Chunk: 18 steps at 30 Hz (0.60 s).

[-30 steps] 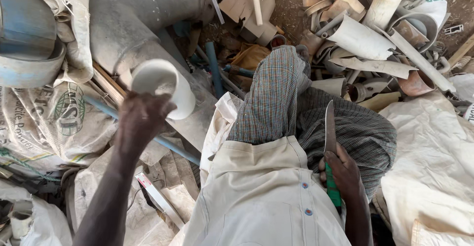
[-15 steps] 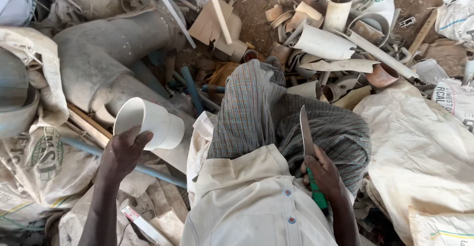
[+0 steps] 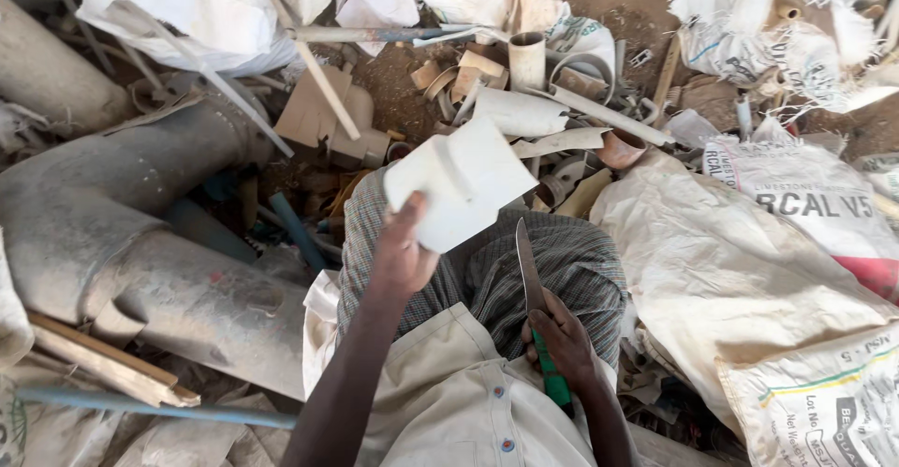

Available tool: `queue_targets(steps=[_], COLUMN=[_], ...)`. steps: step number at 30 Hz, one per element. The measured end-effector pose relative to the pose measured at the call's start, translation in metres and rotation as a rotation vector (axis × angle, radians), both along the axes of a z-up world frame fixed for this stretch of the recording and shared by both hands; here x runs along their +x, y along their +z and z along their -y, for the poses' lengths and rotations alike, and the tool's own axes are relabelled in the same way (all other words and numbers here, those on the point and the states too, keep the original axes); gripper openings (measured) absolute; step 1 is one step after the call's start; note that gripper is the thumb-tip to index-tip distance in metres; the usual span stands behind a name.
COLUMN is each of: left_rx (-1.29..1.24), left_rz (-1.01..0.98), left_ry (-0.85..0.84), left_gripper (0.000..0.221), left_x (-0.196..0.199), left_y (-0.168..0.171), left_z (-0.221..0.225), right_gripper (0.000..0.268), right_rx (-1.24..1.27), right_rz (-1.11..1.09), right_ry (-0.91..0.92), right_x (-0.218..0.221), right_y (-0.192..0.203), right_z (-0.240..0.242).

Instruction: The person uses a knife to cut a long flat plastic sheet into smaller pieces, then cuts a white plastic funnel-like object. The person works while sitting on the ground in a cluttered area with plastic waste and sacks.

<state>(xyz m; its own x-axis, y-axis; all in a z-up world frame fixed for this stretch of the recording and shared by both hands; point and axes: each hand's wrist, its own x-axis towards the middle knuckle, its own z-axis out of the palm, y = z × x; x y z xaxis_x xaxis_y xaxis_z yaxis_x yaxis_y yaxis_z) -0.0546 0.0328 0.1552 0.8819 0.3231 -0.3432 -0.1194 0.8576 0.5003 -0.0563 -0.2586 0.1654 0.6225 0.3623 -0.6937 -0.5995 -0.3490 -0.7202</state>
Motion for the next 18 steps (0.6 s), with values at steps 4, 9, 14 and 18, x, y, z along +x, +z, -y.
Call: queue_targets(steps=[4, 9, 14, 18], left_rx=[-0.053, -0.036, 0.009, 0.046], left_rz=[0.165, -0.006, -0.281, -0.189], left_ry=[-0.068, -0.104, -0.214, -0.292], left_gripper=[0.071, 0.071, 0.071, 0.079], left_x=[0.046, 0.034, 0.039, 0.044], left_y=[-0.056, -0.127, -0.153, -0.156], left_z=[0.049, 0.066, 0.056, 0.065], right_gripper=[0.055, 0.058, 0.062, 0.063], right_rx=[0.122, 0.122, 0.105, 0.023], right_rz=[0.001, -0.011, -0.021, 0.092], right_ry=[-0.216, -0.286, -0.181, -0.03], right_x=[-0.001, 0.0, 0.013, 0.032], right_y=[-0.005, -0.016, -0.033, -0.053], right_z=[0.013, 0.025, 0.02, 0.011])
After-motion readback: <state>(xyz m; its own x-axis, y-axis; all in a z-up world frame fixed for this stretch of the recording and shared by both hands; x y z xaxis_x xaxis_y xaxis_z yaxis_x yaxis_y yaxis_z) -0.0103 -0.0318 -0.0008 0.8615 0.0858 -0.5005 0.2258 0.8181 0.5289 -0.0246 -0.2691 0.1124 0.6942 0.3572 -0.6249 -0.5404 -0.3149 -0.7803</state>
